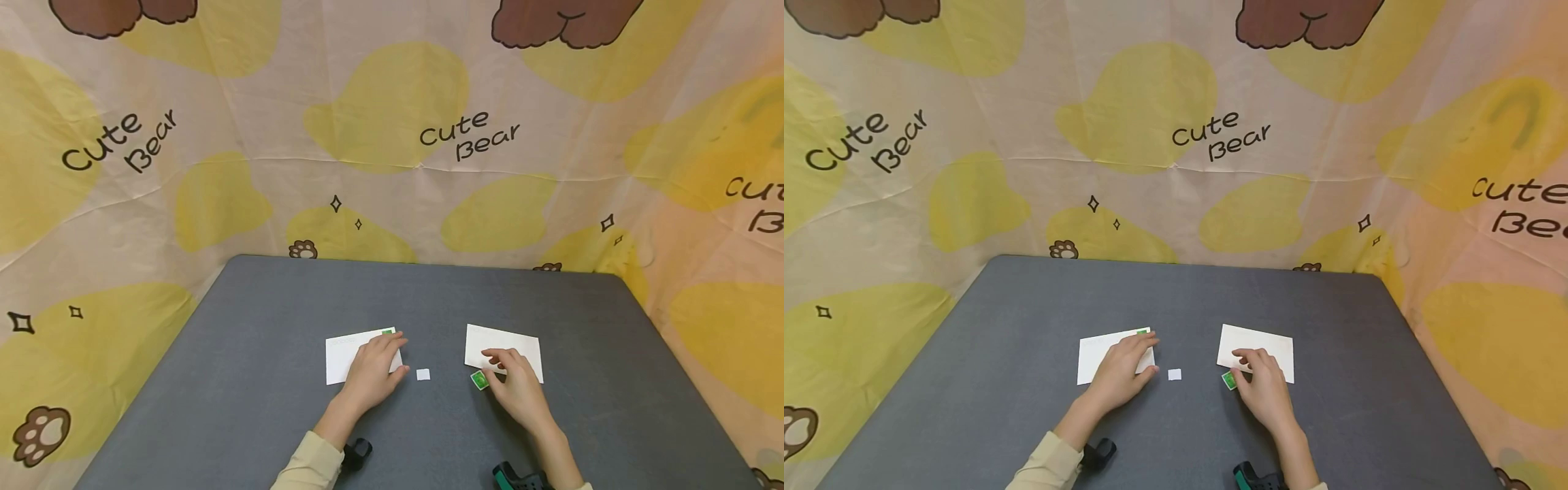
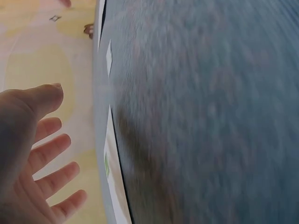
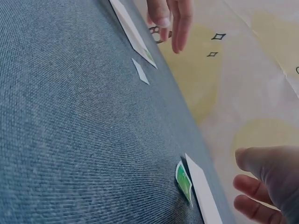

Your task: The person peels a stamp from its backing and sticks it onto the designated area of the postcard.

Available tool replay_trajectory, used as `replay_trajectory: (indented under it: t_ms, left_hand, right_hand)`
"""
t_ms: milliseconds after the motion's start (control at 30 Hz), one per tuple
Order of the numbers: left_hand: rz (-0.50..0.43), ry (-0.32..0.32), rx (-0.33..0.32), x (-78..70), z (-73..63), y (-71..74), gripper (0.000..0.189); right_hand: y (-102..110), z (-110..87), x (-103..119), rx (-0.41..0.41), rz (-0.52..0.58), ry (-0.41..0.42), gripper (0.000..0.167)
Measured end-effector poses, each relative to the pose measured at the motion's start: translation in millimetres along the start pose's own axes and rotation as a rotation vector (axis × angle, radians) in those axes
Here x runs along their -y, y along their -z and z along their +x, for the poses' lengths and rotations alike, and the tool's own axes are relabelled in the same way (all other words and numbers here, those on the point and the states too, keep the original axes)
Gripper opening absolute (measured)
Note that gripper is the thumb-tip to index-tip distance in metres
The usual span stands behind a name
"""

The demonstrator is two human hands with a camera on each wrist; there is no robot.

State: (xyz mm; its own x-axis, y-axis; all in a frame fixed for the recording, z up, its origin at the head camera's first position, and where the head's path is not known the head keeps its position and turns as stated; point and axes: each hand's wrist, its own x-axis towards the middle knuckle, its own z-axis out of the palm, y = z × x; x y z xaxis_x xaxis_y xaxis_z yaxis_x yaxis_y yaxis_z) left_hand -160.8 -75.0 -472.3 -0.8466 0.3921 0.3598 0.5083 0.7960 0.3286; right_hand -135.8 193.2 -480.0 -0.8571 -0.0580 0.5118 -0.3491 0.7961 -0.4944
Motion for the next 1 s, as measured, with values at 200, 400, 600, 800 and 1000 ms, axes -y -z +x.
replay_trajectory:
  t_ms: [200, 400, 600, 800, 1000]
  left_hand:
    - [0.038, -0.043, 0.051, -13.5, 8.9, -5.7, 0.044]
    - [0.058, -0.054, 0.114, -24.9, 20.1, -13.9, 0.045]
    - [0.065, -0.065, 0.136, -31.2, 31.2, -22.7, 0.044]
    - [0.063, -0.074, 0.152, -36.3, 39.8, -29.5, 0.043]
    - [0.058, -0.073, 0.169, -40.4, 46.6, -32.8, 0.044]
  right_hand:
    - [1.1, -3.2, -1.7, 0.061, -0.018, -0.04, 0.028]
    - [0.5, -6.3, -5.2, 0.099, -0.016, -0.053, 0.027]
    - [-1.8, -8.0, -7.2, 0.108, -0.007, -0.059, 0.028]
    - [-3.8, -9.5, -7.9, 0.133, -0.015, -0.085, 0.027]
    - [-4.8, -10.5, -8.5, 0.143, -0.018, -0.103, 0.026]
